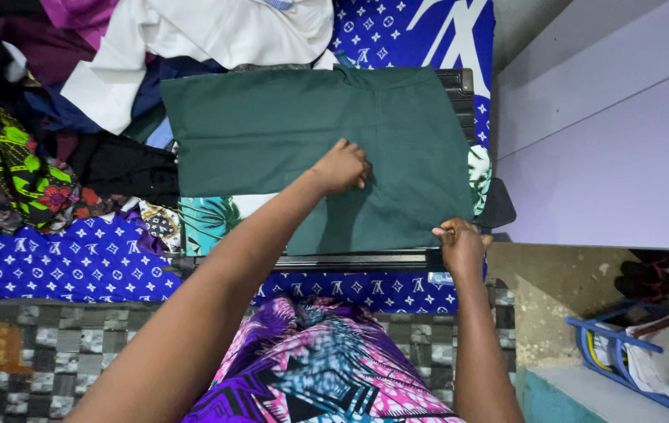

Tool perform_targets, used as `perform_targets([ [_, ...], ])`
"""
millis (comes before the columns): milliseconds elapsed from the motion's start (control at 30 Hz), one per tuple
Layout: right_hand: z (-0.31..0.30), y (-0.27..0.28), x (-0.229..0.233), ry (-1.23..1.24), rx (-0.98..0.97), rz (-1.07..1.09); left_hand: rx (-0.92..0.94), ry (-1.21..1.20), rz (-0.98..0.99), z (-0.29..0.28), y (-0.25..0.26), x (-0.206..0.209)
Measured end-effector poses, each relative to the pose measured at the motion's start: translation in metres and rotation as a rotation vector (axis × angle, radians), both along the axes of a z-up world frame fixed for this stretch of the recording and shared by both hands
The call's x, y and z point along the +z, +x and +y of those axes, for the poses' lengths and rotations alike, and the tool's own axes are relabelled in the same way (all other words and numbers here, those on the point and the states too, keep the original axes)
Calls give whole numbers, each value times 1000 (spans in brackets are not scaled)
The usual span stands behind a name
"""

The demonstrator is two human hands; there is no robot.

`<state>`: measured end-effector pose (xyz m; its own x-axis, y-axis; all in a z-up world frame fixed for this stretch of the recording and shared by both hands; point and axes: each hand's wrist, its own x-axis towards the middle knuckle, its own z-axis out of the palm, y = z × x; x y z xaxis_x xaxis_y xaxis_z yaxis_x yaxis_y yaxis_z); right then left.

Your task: The person picks up various articles of clothing from a pile on a bed, folds each item by hand, and places them into a black suitcase, eventually folding and holding a white shirt with a green collar.

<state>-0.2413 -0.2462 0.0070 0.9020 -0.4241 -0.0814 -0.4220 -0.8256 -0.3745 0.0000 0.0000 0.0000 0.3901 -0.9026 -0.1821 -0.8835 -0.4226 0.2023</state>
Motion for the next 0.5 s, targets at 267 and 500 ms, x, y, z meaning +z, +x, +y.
perform_targets([
  [267, 0, -10, -4, -6, 21, -96, 76, -53, -25, 8, 9, -13],
  [500, 3, -21, -9, -15, 44, -184, 230, -218, 154, 12, 14, 1],
])
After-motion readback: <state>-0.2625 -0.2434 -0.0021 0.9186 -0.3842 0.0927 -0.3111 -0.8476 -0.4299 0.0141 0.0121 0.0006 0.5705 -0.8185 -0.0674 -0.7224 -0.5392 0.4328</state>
